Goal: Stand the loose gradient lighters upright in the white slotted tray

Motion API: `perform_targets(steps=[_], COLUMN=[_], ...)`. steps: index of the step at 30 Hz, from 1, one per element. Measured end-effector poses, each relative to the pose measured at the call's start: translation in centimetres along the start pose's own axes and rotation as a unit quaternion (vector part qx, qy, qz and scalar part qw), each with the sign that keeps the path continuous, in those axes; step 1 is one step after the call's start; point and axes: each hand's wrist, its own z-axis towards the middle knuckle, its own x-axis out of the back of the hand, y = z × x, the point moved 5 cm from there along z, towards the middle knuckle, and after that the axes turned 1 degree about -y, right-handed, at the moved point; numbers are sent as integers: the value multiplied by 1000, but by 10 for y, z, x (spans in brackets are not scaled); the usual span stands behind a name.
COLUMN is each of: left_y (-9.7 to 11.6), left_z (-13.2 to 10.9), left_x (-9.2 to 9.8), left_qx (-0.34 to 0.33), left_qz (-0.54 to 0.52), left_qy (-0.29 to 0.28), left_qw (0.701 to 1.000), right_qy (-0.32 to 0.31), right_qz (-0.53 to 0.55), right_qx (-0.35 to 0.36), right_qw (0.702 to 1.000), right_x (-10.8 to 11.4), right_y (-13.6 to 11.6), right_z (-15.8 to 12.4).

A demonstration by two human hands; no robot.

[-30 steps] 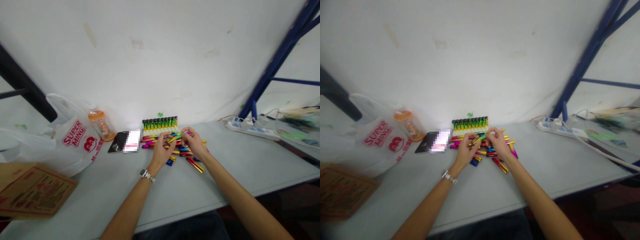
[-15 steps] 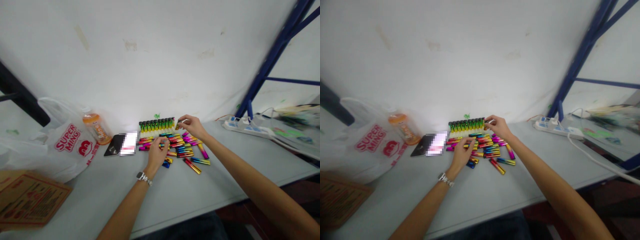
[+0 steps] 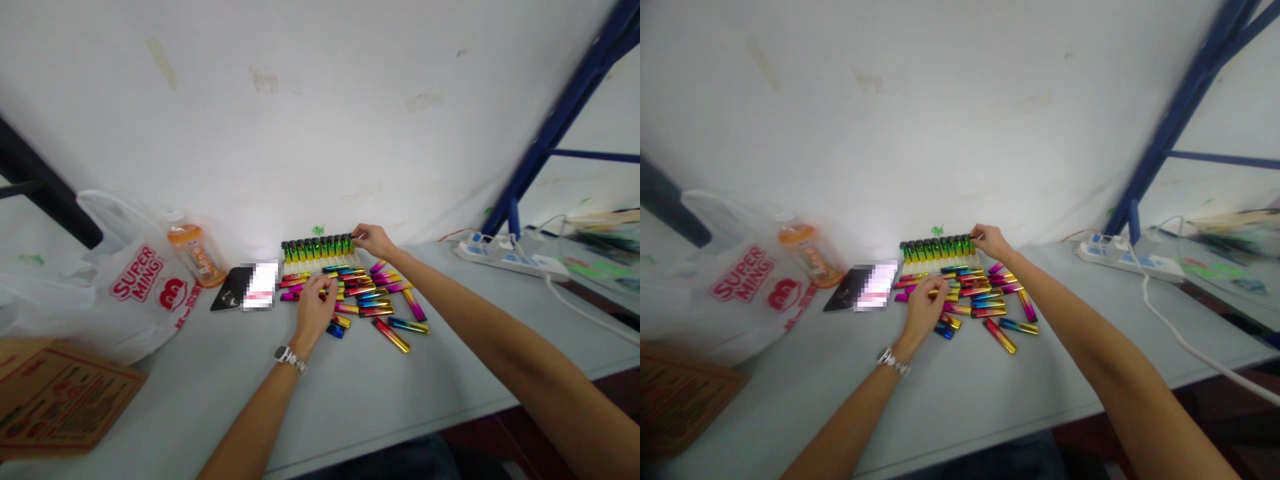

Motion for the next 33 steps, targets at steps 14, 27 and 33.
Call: perform_targets(steps=[14,27,33], left_y=[-11,-39,-40], left_z=[7,-5,-11], left_x=[13,41,34], left_qx=[37,84,66], left_qz=[25,21,35], left_qy=[57,67,53], left_qw=[997,994,996], right_qy=[-18,-31,-72], right_qz=[-238,-346,-254], right_qx=[21,-5,76], right_qw=[971,938,962], right_x=[4,-26,-53], right_y=[-9,-32,-82], right_z=[-8,-57,-81])
